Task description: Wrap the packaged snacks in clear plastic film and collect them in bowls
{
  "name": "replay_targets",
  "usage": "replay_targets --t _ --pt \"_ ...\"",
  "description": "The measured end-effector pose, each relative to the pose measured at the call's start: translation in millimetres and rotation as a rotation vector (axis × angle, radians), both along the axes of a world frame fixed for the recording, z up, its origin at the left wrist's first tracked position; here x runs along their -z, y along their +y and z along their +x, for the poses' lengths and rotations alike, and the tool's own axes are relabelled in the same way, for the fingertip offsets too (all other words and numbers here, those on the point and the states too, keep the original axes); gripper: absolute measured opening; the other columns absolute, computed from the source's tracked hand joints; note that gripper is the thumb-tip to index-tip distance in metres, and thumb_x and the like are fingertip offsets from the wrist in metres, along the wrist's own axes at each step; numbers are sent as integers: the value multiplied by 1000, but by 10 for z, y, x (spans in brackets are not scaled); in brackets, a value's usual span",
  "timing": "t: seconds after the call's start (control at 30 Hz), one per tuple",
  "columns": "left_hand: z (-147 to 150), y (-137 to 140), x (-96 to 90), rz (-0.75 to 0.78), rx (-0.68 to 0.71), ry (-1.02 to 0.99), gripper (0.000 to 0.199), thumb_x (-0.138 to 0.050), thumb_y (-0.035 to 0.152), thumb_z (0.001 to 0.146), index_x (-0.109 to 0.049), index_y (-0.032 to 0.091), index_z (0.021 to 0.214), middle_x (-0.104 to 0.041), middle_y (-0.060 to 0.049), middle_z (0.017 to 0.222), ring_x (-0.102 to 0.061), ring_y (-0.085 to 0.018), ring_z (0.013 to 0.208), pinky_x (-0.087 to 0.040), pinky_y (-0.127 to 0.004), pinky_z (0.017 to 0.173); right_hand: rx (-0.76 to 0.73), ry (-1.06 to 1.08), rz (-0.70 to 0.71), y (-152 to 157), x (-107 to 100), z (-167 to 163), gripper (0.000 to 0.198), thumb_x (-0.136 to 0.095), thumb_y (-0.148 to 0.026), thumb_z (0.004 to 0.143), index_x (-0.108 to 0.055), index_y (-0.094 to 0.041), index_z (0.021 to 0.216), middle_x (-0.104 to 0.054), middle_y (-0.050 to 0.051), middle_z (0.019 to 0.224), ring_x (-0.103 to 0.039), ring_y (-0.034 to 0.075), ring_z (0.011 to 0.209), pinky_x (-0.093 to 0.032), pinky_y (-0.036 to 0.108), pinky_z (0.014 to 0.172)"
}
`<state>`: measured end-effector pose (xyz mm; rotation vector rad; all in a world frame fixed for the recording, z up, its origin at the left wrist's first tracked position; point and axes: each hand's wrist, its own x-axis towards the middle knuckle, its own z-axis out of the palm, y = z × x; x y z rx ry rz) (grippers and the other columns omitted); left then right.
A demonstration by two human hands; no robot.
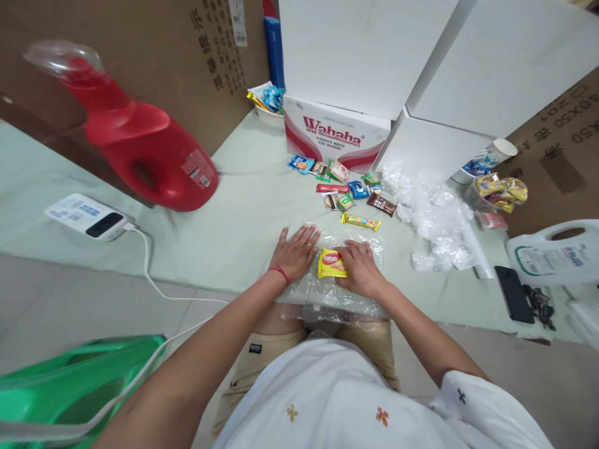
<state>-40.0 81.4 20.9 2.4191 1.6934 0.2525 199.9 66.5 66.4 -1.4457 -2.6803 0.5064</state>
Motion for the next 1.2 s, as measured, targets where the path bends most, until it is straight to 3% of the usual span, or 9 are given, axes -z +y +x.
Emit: replay_targets --t 0.2,0.5,0.7,0.83,1.03,1.2 --pt "4 0 -14 -18 -2 2 57 -24 41 107 -37 31 162 -32 -5 171 -29 -26 159 -7 -66 127 -12 38 16 38 -23 182 78 -77 -42 80 -49 -19 149 -58 19 143 -36 37 149 -12 65 125" --pt "-4 -3 -9 -13 7 10 58 -24 43 107 -36 31 162 -33 -6 171 -29 -26 159 -8 -66 127 72 34 16 -19 48 70 77 -77 -62 81 -54 -20 142 -59 20 139 -31 41 151 -15 68 121" --pt "-5 -11 3 21 1 4 58 -25 43 107 -38 30 161 -34 -6 170 -30 -26 158 -10 -66 127 127 8 7 -130 67 -7 75 -82 -44 79 -51 -18 143 -58 21 138 -35 40 149 -15 69 122" --pt "-3 -13 -4 6 -1 15 58 -25 44 106 -37 31 162 -33 -5 171 -29 -26 158 -11 -66 127 62 55 26 -132 -6 17 75 -82 -35 77 -51 -20 144 -59 18 137 -33 37 151 -12 67 124" --pt "0 -8 2 -4 1 27 59 -25 44 106 -33 31 163 -32 -6 171 -28 -27 159 -10 -67 127 -60 60 55 -60 -11 42 76 -83 -43 79 -52 -22 146 -60 17 139 -31 36 152 -9 67 124" --pt "-2 -3 -17 -23 -18 34 59 -24 46 106 -33 32 163 -29 -6 172 -28 -27 159 -10 -68 126 -13 2 37 -2 112 154 80 -82 -49 80 -51 -20 148 -59 20 142 -33 38 151 -12 68 123"
